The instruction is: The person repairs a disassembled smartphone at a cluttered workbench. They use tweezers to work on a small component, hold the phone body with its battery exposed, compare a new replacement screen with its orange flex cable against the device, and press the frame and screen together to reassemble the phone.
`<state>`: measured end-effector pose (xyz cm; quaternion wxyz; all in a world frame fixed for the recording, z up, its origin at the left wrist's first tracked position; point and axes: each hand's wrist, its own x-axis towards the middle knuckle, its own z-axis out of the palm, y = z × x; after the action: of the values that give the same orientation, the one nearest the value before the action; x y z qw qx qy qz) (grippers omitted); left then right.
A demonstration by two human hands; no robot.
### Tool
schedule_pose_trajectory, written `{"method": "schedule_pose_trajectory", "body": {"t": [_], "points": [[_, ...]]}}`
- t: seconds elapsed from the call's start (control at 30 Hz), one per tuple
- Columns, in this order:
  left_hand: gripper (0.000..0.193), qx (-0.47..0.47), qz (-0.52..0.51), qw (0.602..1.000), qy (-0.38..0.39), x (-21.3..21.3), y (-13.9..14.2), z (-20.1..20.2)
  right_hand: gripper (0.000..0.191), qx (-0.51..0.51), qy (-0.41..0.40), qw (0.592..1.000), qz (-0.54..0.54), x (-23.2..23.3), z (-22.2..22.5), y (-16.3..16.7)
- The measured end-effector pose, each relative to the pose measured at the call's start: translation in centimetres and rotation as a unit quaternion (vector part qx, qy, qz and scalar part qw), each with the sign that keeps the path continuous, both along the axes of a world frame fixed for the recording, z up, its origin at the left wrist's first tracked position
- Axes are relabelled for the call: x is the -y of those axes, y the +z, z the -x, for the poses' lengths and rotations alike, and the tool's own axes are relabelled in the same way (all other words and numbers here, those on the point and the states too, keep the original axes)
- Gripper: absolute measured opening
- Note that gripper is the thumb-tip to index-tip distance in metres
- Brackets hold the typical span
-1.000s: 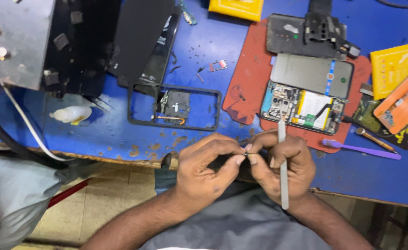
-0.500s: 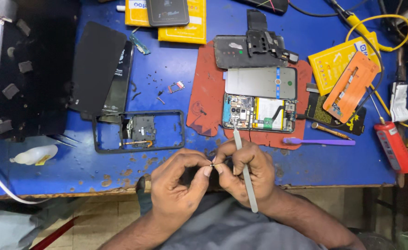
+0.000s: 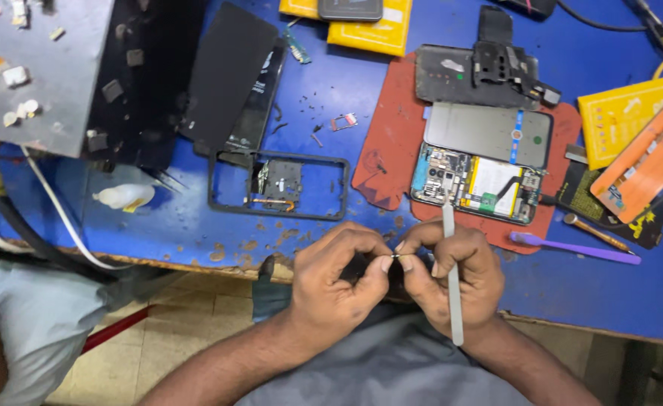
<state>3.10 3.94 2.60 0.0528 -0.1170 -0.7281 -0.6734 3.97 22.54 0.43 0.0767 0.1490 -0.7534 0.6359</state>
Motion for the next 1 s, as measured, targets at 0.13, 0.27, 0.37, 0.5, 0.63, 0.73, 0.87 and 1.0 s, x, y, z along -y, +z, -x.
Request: {"method": "schedule_pose_trajectory", "body": {"t": [0.13,0.27,0.37,0.5,0.63,0.73,0.87,1.0], "points": [[0.013,0.001,-0.001,1.000,0.008,-0.1,0.0,0.3,0.035,0.030,-0.002,0.999,0.018,-0.6,-0.2,-0.4],[0.011,0.007,-0.007,1.000,0.018,-0.3,0.4,0.9,0.034,0.011,-0.023,0.999,0.020,-1.7,-0.3,-0.5],[0.009,-0.018,0.020,0.999,0.024,0.3,1.1,2.0,0.032,-0.009,-0.039,0.999,0.009,-2.9,-0.4,-0.4],[0.008,-0.110,0.139,0.983,0.055,1.8,1.1,5.8,0.030,-0.013,-0.076,0.997,-0.018,-4.4,-0.6,-0.5],[0.006,-0.178,0.260,0.948,0.051,2.9,0.2,12.2,0.031,-0.021,-0.094,0.994,-0.054,-5.1,-0.2,-0.8],[0.008,-0.209,0.351,0.910,0.069,1.9,-0.7,15.5,0.033,-0.039,-0.110,0.988,-0.102,-5.0,-0.1,-1.0],[0.005,-0.188,0.394,0.898,0.060,0.6,-2.1,17.6,0.031,-0.058,-0.093,0.984,-0.141,-5.3,0.0,-0.7],[0.005,-0.201,0.416,0.885,0.066,0.5,-3.3,18.0,0.032,-0.059,-0.077,0.986,-0.137,-5.9,0.4,-0.5]]}}
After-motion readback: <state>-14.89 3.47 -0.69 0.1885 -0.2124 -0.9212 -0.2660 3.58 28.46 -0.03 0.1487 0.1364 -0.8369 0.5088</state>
